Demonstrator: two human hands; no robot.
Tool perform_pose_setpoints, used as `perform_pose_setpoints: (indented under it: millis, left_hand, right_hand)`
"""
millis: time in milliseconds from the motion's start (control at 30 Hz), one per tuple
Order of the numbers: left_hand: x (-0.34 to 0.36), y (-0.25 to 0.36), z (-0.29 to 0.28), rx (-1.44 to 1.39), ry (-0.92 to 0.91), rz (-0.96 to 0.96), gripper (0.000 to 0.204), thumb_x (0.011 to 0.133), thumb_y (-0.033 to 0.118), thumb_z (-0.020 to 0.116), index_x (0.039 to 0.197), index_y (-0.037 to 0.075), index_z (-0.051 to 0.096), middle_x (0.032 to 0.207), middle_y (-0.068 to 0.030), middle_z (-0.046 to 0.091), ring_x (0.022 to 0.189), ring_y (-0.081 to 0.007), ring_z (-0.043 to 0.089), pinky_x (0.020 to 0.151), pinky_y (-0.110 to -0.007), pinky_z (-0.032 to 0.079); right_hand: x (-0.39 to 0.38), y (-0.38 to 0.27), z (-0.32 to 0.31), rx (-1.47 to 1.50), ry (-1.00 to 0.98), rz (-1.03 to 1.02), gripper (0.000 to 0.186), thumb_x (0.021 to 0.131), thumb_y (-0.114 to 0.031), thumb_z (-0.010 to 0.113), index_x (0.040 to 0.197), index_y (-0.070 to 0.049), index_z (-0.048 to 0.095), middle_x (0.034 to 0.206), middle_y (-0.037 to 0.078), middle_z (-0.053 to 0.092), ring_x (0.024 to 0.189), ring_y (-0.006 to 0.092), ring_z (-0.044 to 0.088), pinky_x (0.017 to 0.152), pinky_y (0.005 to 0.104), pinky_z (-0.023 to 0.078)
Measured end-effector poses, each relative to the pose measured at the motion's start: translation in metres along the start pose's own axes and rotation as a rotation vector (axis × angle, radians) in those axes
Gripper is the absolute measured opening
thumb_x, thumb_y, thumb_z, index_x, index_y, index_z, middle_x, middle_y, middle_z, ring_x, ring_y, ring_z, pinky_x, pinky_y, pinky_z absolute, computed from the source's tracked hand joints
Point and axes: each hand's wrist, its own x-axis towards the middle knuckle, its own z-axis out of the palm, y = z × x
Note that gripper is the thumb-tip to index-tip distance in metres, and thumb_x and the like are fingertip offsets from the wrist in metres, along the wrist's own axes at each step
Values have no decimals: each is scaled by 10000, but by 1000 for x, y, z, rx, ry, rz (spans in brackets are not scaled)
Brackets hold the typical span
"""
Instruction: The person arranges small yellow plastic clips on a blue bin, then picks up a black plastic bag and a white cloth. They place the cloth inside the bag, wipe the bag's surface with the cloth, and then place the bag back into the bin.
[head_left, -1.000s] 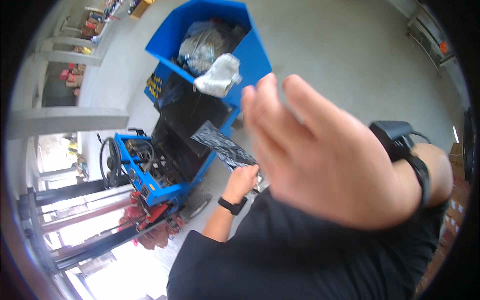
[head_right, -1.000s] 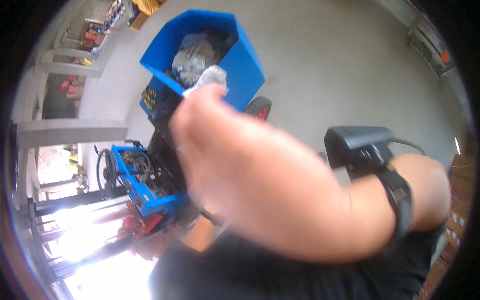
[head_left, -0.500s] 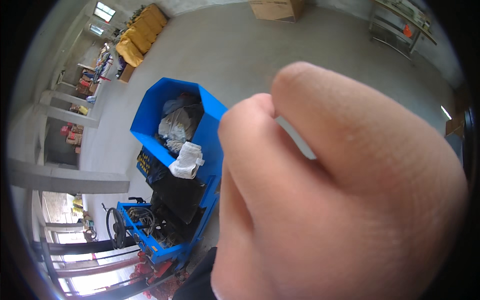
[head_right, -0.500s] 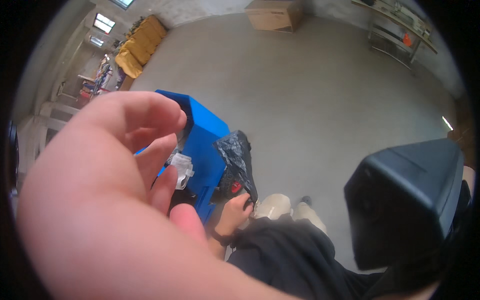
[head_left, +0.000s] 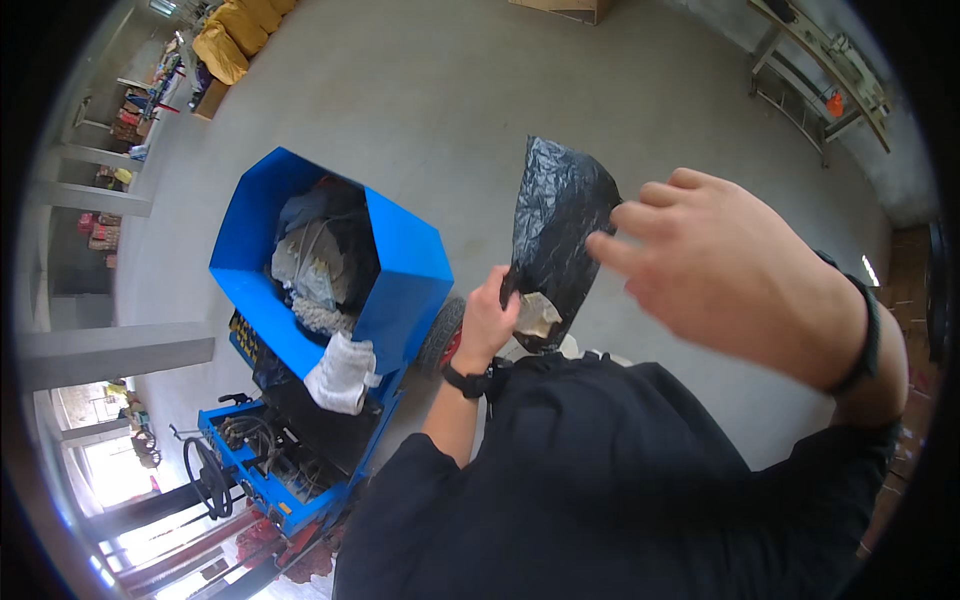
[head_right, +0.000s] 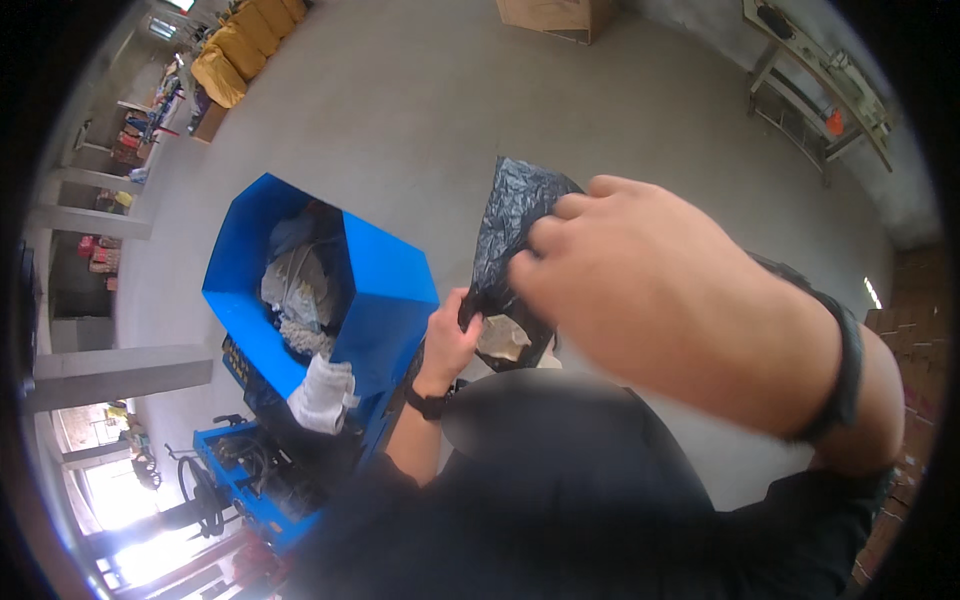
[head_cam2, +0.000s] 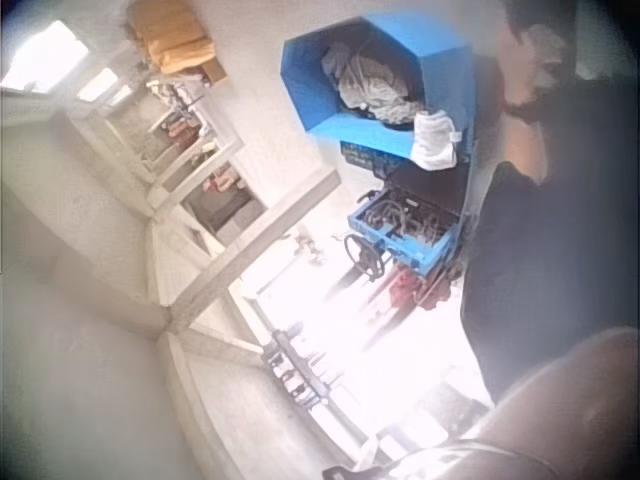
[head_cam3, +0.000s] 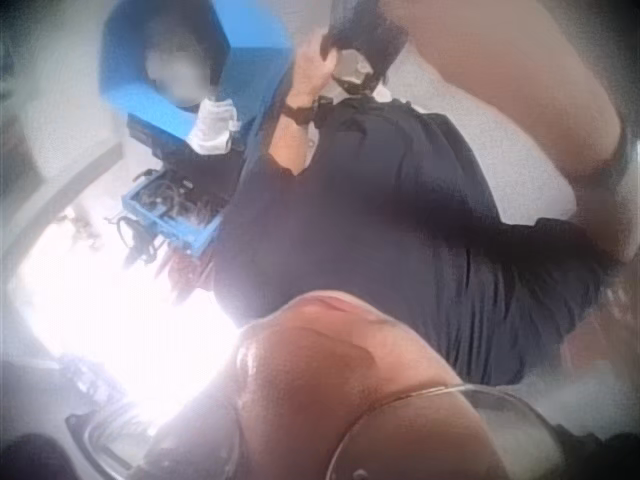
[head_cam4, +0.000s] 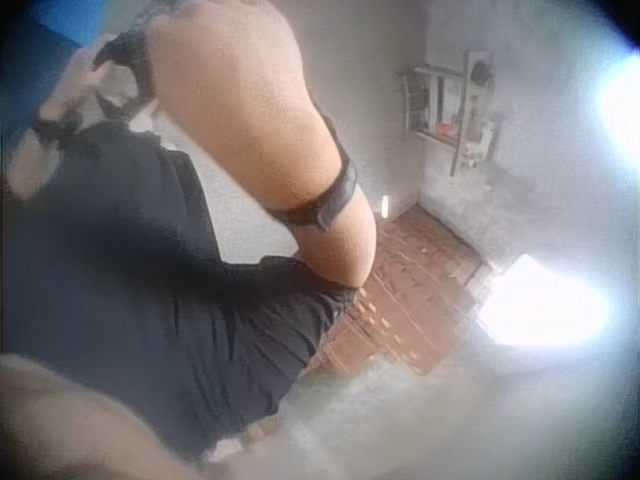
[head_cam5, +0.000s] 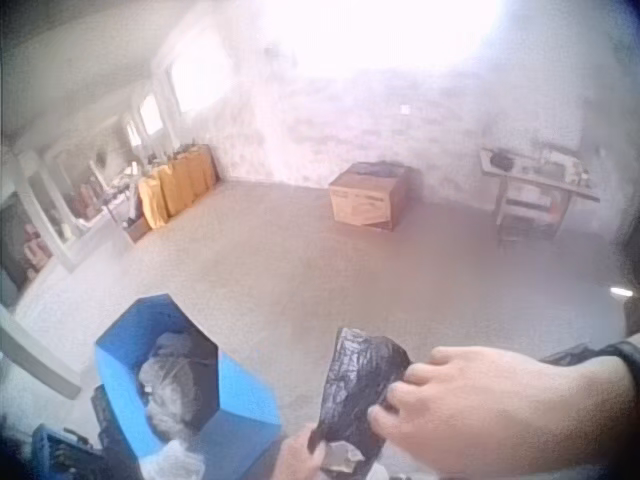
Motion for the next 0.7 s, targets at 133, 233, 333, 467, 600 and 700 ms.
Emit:
perform_pose_setpoints:
  millis: [133,233,333,467,600,700]
  left_hand:
    - [105,-20,-28,103,64,165,317,868,-12,636,1176,56,606,944,-235,686,872,-451,673,719,-449,539]
    - [186,-33,-53,145,52,247,331,869,-39,614,1186,57,619,958,-233,690,884,-443,680,735,-444,548]
    - [266,-42,-85,99,55,128,299,871,-55,620,1156,35,631,919,-186,697,828,-303,716,728,-358,547]
    - [342,-86,-109,-188,112,-10,299,845,-70,649,1126,31,641,804,-81,646,759,-131,625,723,-291,509]
    - [401,-114,-153,-245,192,-148,343,860,-34,727,1185,30,636,960,5,665,872,-84,601,823,-249,500]
    - [408,-121,-179,-627,447,-300,443,906,33,734,1315,33,563,1113,-38,688,1019,-124,641,889,-276,515]
  right_hand:
    - [68,108,47,-33,-44,137,271,839,-130,702,1106,-87,684,1017,74,682,1022,244,668,904,376,517]
    - [103,181,88,119,9,245,398,855,-119,696,1250,-101,648,1155,87,666,1091,279,653,936,411,528]
    - [158,266,121,345,106,339,604,878,-130,716,1455,-136,538,1404,136,587,1252,332,598,1043,434,505]
    - [247,370,218,832,296,576,593,928,-155,733,1471,-68,513,1482,168,539,1280,284,590,1057,384,495]
    - [363,465,279,1468,206,414,514,941,-184,751,1375,24,571,1335,164,647,1190,228,637,1046,352,490]
    - [431,471,277,1861,-24,407,378,972,-135,707,1295,41,621,1152,83,722,1055,178,681,976,335,527]
